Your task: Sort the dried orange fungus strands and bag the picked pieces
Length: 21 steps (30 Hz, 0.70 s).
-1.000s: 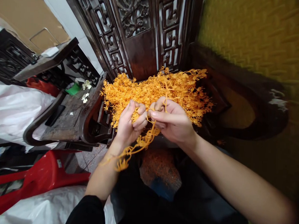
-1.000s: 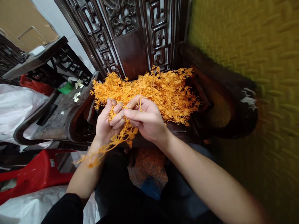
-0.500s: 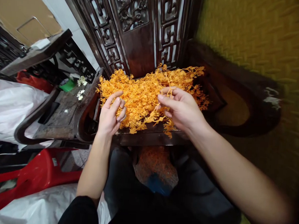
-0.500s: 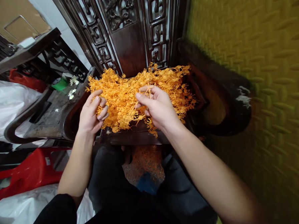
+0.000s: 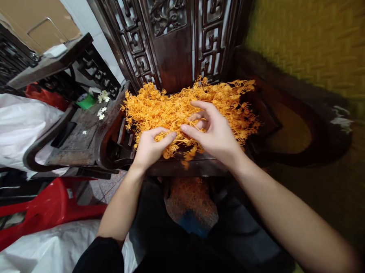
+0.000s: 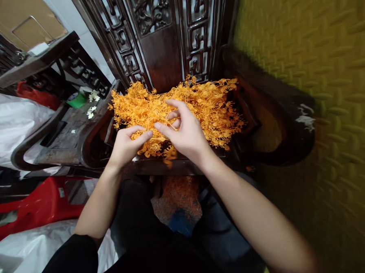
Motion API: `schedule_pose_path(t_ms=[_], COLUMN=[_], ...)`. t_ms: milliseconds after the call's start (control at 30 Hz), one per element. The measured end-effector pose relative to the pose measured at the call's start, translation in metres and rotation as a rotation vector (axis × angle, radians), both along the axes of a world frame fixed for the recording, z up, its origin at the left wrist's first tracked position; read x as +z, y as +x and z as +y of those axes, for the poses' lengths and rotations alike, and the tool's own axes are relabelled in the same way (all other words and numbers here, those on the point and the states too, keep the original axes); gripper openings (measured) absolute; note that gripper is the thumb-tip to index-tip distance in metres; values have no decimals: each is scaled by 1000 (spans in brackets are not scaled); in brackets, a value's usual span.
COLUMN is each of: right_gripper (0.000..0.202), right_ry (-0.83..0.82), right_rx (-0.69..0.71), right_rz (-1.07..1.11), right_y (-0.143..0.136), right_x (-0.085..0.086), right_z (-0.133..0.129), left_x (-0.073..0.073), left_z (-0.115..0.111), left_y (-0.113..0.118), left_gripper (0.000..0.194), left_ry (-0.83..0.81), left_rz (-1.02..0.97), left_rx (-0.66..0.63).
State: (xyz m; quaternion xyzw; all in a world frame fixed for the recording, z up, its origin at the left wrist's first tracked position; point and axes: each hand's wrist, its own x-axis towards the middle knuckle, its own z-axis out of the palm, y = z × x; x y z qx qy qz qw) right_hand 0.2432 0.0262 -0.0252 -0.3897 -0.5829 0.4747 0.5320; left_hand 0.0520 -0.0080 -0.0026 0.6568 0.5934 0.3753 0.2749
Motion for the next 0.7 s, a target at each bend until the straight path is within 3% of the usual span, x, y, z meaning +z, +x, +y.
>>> schedule_pose_path(t_ms=[133,333,400,500,633,700], right_gripper=[76,49,54,63,31,27], right_ry=[50,173,176,140,125,150], right_rx=[3,-48,-5,101,241,264], right_rz=[-119,-325,-343,-395,-548,-595], right_y=[4,4,4,4,5,5], right_x=[-2,6,6,6,10,11], right_z=[0,-2,-3,-2,-2,-2], left_x=[-2,-9,-11,-11,-10,-10], left_z=[2,6,7,8,9,9], left_y=[-4,-6,-7,-6,-4,-4], left_gripper=[25,23,18,29,30,27], left_ry=[100,234,246,245,214,159], left_rz=[73,253,226,138,10,-86], left_rx=[116,272,281,271,236,201])
